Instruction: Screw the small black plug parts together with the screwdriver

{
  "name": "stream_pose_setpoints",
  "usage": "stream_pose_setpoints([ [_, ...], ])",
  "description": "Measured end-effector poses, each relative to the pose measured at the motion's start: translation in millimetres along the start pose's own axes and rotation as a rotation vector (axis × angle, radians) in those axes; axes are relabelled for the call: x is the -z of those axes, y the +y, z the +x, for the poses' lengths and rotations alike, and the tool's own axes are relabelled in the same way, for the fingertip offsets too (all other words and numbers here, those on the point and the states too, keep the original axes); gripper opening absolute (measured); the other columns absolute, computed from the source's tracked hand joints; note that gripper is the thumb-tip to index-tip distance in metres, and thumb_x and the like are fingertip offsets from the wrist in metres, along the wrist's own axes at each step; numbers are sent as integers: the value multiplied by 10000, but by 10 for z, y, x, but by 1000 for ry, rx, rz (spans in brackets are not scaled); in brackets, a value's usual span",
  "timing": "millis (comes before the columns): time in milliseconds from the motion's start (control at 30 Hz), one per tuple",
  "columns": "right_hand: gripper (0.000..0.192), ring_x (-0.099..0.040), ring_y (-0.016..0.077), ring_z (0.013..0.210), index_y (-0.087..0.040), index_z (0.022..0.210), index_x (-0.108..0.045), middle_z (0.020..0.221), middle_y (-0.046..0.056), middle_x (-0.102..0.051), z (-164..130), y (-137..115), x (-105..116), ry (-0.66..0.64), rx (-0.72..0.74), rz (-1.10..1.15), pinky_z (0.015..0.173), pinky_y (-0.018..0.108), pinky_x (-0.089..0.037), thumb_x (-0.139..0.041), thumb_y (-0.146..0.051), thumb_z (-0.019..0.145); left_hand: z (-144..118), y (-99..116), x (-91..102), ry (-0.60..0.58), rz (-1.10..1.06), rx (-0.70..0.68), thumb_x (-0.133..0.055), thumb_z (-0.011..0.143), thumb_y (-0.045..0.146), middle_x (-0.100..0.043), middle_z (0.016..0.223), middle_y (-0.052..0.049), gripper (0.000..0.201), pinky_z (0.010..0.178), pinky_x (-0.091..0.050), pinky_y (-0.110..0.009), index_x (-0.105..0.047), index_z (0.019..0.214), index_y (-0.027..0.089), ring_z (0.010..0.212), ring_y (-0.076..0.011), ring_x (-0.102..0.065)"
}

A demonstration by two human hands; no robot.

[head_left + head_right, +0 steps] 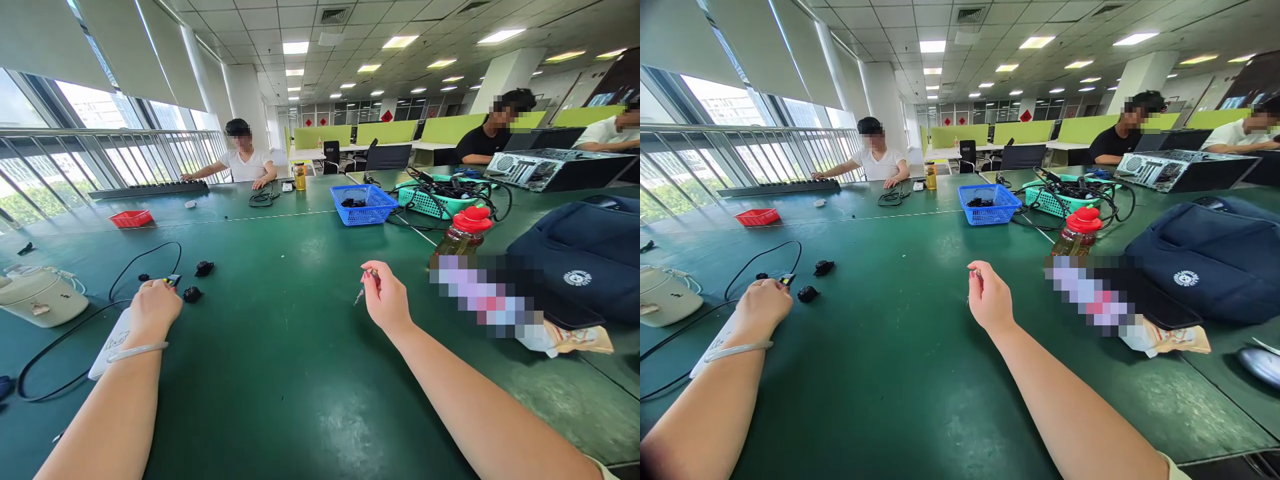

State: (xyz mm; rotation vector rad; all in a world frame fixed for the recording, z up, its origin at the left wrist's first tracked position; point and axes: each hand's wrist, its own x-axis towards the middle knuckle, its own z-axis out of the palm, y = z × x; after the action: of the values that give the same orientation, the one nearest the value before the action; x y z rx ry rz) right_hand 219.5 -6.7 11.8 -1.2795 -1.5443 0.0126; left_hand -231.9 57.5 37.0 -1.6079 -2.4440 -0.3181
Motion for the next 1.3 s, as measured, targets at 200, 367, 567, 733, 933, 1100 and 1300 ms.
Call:
stream_pose_setpoints([
  [200, 193, -617, 176, 598, -216, 1009, -558, 738, 27, -660, -1, 7, -1, 1, -10, 2, 582, 292, -495, -396, -297, 942, -45, 181, 25, -171, 32, -38, -443, 879, 313, -677, 1051, -230, 306, 824, -497, -441, -650, 1005, 127, 1003, -375, -644],
  [367, 200, -618, 176, 598, -214, 1008, -560, 742, 29, -660, 1, 11, -2, 2, -20, 13, 586, 294, -495, -397, -309, 942, -85, 228, 61, -157, 20, -35, -482, 887, 346, -675, 1113, -234, 409, 838, -500, -441, -552, 1221, 120, 1042, -380, -640],
  [567, 196, -608, 171, 582, -217, 1007, -560, 736, 26, -657, 3, 5, 0, 10, -25, 15, 577, 289, -490, -398, -302, 936, -118, 247, 110, -169, -70, -35, -488, 882, 321, -646, 1251, -181, 509, 922, -474, -464, -445, 1359, 147, 1140, -386, -597],
  [733, 195, -615, 170, 594, -217, 1014, -560, 739, 24, -658, 0, 14, -5, 9, -26, 14, 587, 288, -491, -398, -292, 936, -90, 221, 68, -153, -90, -35, -481, 870, 305, -644, 1260, -172, 543, 929, -470, -468, -428, 1389, 151, 1144, -388, -593],
  [933, 189, -620, 170, 604, -217, 1011, -559, 751, 27, -662, -1, 23, -11, 14, -19, 17, 601, 289, -497, -398, -282, 936, -43, 153, -1, -146, -95, -22, -498, 866, 363, -668, 1218, -158, 590, 945, -468, -473, -405, 1414, 166, 1151, -372, -593],
  [1100, 191, -619, 173, 601, -218, 1013, -558, 745, 25, -658, 2, 13, -7, 13, -21, 18, 597, 289, -493, -398, -286, 935, -21, 128, -51, -198, -46, -39, -527, 848, 384, -652, 1229, -189, 642, 943, -465, -470, -397, 1435, 158, 1167, -396, -581],
  [1300, 201, -617, 176, 602, -216, 1015, -560, 748, 29, -660, 3, 5, 2, 2, -23, 17, 598, 292, -492, -393, -286, 928, -28, 125, -65, -196, -80, -22, -526, 856, 484, -671, 1172, -212, 630, 882, -489, -471, -463, 1390, 154, 1122, -406, -605],
])
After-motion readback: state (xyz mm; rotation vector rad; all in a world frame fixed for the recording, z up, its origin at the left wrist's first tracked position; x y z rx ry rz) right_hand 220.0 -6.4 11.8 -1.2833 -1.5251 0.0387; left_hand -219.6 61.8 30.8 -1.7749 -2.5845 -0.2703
